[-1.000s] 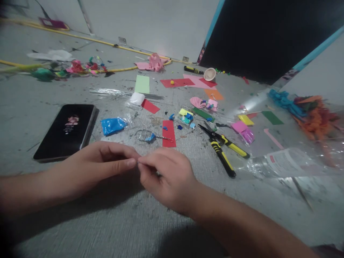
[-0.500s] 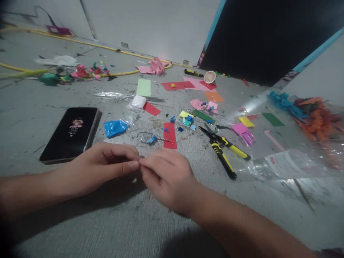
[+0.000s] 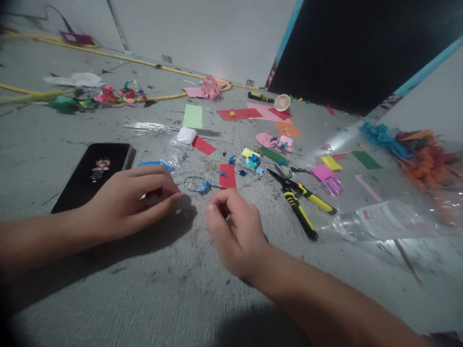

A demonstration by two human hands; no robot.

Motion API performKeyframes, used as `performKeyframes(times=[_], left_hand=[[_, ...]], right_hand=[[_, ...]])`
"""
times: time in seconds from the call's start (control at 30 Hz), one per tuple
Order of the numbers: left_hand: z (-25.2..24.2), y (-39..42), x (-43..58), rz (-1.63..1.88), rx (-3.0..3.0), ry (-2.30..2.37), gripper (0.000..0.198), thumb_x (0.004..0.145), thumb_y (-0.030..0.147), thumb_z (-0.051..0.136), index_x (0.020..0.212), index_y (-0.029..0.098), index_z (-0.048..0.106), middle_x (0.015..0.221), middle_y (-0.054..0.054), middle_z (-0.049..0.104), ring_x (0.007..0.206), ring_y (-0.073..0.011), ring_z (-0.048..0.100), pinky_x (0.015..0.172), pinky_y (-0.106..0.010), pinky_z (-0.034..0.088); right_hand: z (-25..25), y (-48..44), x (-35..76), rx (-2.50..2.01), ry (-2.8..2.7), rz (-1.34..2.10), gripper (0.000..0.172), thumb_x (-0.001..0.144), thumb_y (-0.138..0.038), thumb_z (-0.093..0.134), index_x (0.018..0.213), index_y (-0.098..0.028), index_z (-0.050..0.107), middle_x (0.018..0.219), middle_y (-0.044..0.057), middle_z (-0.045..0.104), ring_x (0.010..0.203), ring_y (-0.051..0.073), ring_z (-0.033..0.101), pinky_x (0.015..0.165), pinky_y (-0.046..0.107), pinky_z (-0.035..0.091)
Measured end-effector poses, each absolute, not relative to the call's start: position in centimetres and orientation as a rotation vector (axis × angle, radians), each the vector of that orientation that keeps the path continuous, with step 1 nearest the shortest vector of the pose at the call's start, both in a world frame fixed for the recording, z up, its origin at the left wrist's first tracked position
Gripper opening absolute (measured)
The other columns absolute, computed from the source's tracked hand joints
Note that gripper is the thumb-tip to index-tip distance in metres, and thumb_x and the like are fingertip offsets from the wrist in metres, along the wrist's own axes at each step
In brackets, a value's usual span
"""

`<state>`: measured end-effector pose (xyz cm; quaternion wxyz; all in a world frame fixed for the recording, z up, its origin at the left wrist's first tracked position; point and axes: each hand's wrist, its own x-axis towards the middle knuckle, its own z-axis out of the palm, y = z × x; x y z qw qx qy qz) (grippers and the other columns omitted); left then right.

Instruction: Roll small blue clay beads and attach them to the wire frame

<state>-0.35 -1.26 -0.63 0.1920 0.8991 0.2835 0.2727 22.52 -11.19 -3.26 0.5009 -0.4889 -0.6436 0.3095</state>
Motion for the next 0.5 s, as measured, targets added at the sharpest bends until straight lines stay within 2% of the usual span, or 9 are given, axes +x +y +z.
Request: performKeyframes(times=[0.07, 0.2, 0.33, 0.5], left_hand=[[-1.1, -0.7, -0.6, 0.669, 2.639, 0.848, 0.022, 0.100, 0.028, 0.059, 0.088, 0.017, 0.074, 0.088, -0.007, 0.070, 0.079, -0.0202, 0.066, 0.070, -0.031, 0.050], [-1.8, -0.5, -0.7, 0.458, 2.679, 0.889, 0.026, 0.102, 0.026, 0.054, 0.099, 0.017, 0.078, 0.097, -0.009, 0.074, 0.084, -0.0221, 0.070, 0.073, -0.032, 0.053], [-2.0, -0.6, -0.6, 0.466, 2.682, 0.863, 0.027, 0.102, 0.024, 0.053, 0.101, 0.017, 0.079, 0.098, -0.010, 0.077, 0.085, -0.0233, 0.072, 0.074, -0.033, 0.053], [-2.1, -0.6, -0.7, 0.467, 2.710, 0.862, 0.030, 0.101, 0.022, 0.053, 0.103, 0.015, 0.082, 0.097, -0.011, 0.076, 0.084, -0.0251, 0.071, 0.073, -0.035, 0.052]], right_hand=[[-3.3, -11.1, 22.5, -1.214, -1.574, 0.775, 0.018, 0.109, -0.028, 0.053, 0.092, -0.023, 0.060, 0.070, -0.004, 0.060, 0.059, 0.012, 0.054, 0.055, 0.027, 0.044], [-2.7, -10.6, 22.2, -1.213, -1.687, 0.637, 0.012, 0.103, -0.022, 0.061, 0.093, -0.023, 0.067, 0.075, -0.002, 0.069, 0.063, 0.013, 0.061, 0.061, 0.028, 0.050], [-2.7, -10.2, 21.9, -1.215, -1.756, 0.484, 0.009, 0.098, -0.019, 0.067, 0.092, -0.022, 0.073, 0.075, -0.001, 0.073, 0.067, 0.014, 0.065, 0.065, 0.027, 0.054], [-3.0, -10.0, 21.9, -1.219, -1.767, 0.480, 0.007, 0.095, -0.017, 0.072, 0.093, -0.020, 0.078, 0.076, 0.000, 0.074, 0.068, 0.014, 0.067, 0.065, 0.026, 0.055]])
